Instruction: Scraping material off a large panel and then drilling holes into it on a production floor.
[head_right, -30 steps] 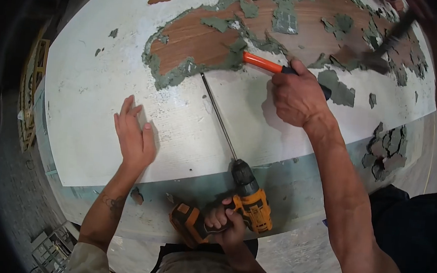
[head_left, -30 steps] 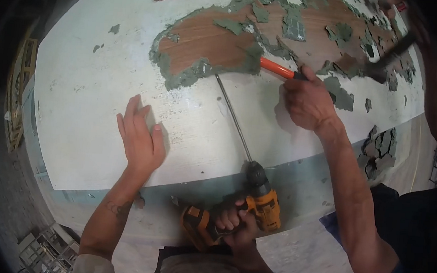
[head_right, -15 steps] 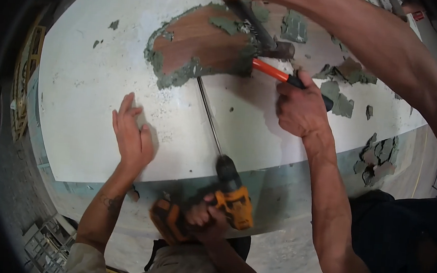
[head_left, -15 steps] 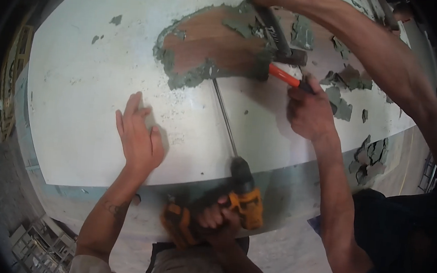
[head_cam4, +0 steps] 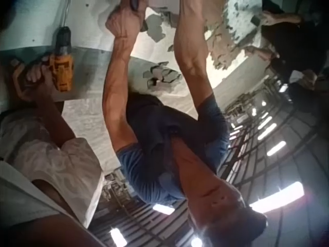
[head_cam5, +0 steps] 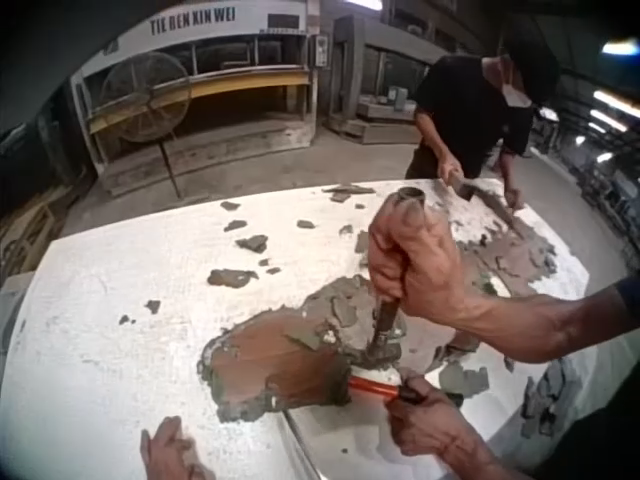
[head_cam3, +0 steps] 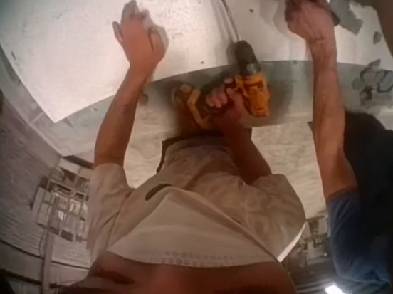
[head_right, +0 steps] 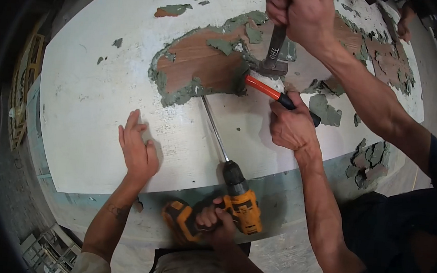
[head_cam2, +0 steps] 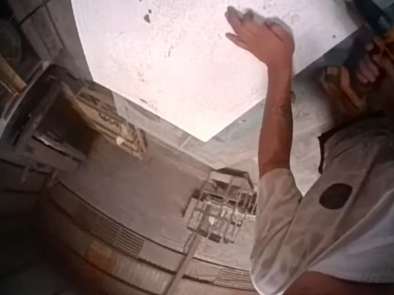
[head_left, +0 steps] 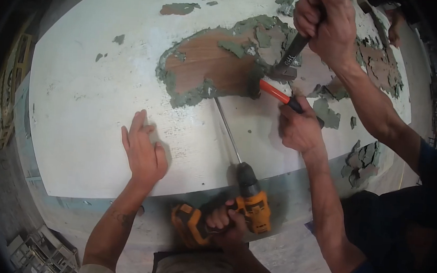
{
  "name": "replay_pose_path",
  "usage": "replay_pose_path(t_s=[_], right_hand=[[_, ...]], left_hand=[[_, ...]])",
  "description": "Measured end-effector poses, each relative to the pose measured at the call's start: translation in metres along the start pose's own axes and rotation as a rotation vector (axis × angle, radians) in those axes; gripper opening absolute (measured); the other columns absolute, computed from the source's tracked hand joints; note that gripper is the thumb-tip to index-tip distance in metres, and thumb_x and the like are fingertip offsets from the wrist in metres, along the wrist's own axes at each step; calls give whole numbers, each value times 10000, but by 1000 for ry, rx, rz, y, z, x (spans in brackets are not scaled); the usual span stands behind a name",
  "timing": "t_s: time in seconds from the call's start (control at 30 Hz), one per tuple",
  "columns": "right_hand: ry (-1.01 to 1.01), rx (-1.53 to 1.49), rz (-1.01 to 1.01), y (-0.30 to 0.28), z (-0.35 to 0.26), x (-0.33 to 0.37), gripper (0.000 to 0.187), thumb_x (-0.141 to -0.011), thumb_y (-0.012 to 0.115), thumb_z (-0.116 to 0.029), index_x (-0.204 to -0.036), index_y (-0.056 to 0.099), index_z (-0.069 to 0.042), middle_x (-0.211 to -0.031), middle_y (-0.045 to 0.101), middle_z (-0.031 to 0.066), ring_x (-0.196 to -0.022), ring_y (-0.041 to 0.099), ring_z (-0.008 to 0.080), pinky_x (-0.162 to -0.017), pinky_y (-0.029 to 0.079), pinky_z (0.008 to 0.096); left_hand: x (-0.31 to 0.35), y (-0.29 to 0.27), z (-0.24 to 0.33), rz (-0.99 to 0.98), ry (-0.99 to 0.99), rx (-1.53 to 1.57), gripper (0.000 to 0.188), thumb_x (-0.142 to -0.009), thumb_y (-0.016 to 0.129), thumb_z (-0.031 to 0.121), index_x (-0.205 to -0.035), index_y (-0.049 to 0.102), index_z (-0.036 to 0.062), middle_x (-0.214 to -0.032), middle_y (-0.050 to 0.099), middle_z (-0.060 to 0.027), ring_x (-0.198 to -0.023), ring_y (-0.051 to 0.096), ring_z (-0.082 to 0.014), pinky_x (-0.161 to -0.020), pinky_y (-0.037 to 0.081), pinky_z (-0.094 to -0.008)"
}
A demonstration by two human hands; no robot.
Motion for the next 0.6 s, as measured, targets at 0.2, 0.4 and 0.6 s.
replay_pose_path(t_s=[0.2, 0.4, 0.6], right_hand=[[-18, -68, -3, 18, 23, 2, 226, -1001, 495, -186, -1205, 573, -126, -692, 413, -14, -640, 439, 148, -676, 402, 364], [72, 96, 56, 14, -35, 6, 263, -1016, 468, -192, -1246, 575, -122, -698, 360, -18, -637, 408, 137, -662, 396, 340], [72, -71, -54, 11, -4, 7, 274, -1005, 493, -188, -1256, 578, -119, -696, 373, -20, -627, 401, 135, -655, 397, 339]], left_hand=[[-3, -1, 4, -20, -1, -8, 392, -829, 492, 29, -1213, 499, -51, -1594, 371, -281, -1468, 370, -412, -1224, 94, -632], [2, -4, -4, -4, -28, -10, 400, -841, 507, 67, -1233, 506, -13, -1573, 390, -269, -1488, 340, -435, -1210, 115, -679], [2, -4, 3, -18, -25, -11, 406, -834, 512, 59, -1233, 506, -16, -1575, 386, -272, -1489, 338, -438, -1209, 116, -683]])
Point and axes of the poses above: each hand's wrist, its own x-axis away from the middle knuckle, its own y-axis out of the palm, z = x × y, the point moved 4 cm from there along -x, towards the middle knuckle
